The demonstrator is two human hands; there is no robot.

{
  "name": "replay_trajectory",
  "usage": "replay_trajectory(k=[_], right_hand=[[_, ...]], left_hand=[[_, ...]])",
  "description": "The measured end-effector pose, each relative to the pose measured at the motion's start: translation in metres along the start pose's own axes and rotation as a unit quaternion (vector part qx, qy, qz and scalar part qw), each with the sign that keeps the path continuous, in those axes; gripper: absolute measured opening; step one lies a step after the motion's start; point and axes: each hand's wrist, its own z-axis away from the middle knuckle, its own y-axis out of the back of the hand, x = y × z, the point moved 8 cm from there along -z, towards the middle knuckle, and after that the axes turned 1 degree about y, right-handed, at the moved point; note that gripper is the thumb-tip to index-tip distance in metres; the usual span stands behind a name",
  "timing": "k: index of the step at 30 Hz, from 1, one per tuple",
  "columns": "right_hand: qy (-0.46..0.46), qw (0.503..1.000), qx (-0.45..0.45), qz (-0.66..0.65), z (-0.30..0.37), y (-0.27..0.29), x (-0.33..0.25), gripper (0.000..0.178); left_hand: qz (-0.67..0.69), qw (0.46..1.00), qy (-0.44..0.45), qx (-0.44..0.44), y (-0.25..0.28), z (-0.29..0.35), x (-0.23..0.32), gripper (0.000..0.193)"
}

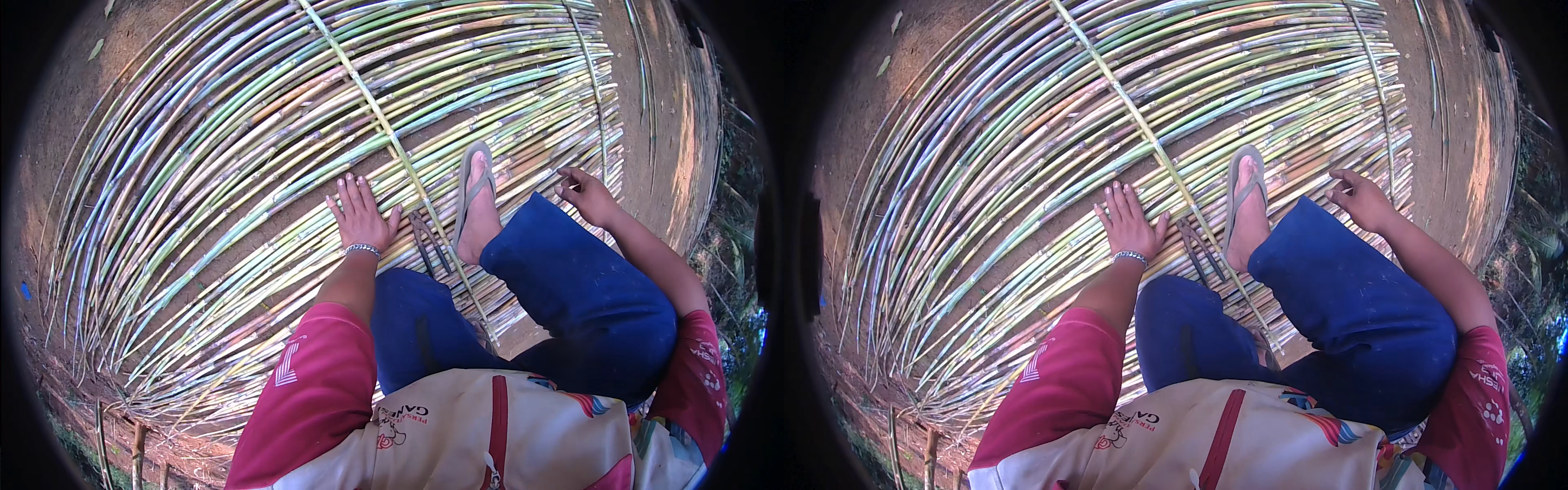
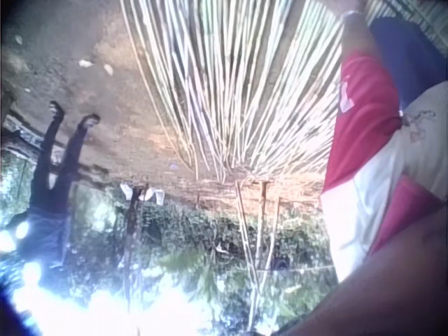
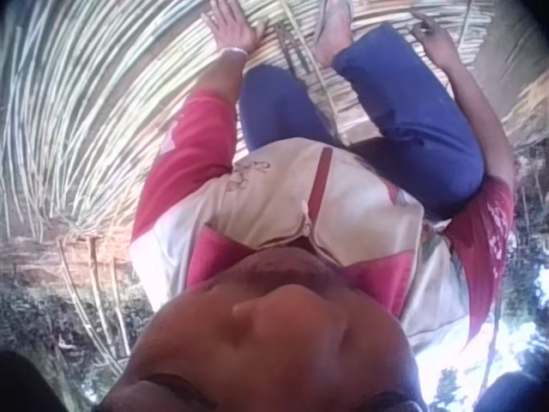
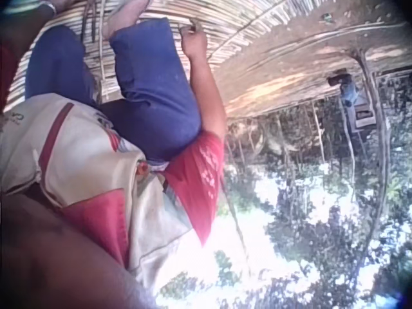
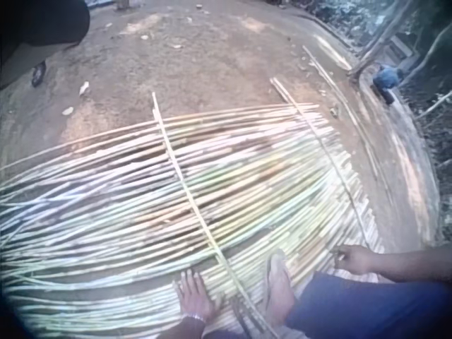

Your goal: The person sits on the ground and weaves a long bamboo strip through a pre-laid grid of bamboo poles. They use their hands to pull the strip through the weave and a knife to trim the excess length of the strip.

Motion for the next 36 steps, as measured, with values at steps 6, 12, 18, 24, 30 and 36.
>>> replay_trajectory(k=[6,12,18,24,30,36], right_hand=[[0.014,0.998,0.023,-0.057,-0.038,-0.024,-0.005,0.066],[0.045,0.996,-0.072,-0.021,-0.057,-0.055,-0.01,0.058],[-0.043,0.998,-0.044,-0.029,-0.03,-0.051,0.023,0.058],[-0.055,0.981,-0.055,-0.18,0.004,-0.046,0.031,0.066],[-0.048,0.979,-0.052,-0.189,-0.013,-0.054,0.005,0.062],[-0.042,0.978,-0.105,-0.178,-0.039,-0.08,0.009,0.063]], left_hand=[[0.007,1.0,0.004,-0.011,0.003,-0.001,0.0,0.101],[0.012,1.0,0.0,0.019,-0.003,0.001,-0.004,0.101],[0.014,0.999,-0.005,0.03,0.0,0.001,-0.001,0.1],[0.023,0.999,-0.004,0.024,0.003,0.0,-0.001,0.101],[0.011,1.0,0.002,0.005,0.007,-0.001,-0.002,0.098],[0.029,1.0,0.001,0.012,-0.001,0.001,-0.005,0.101]])
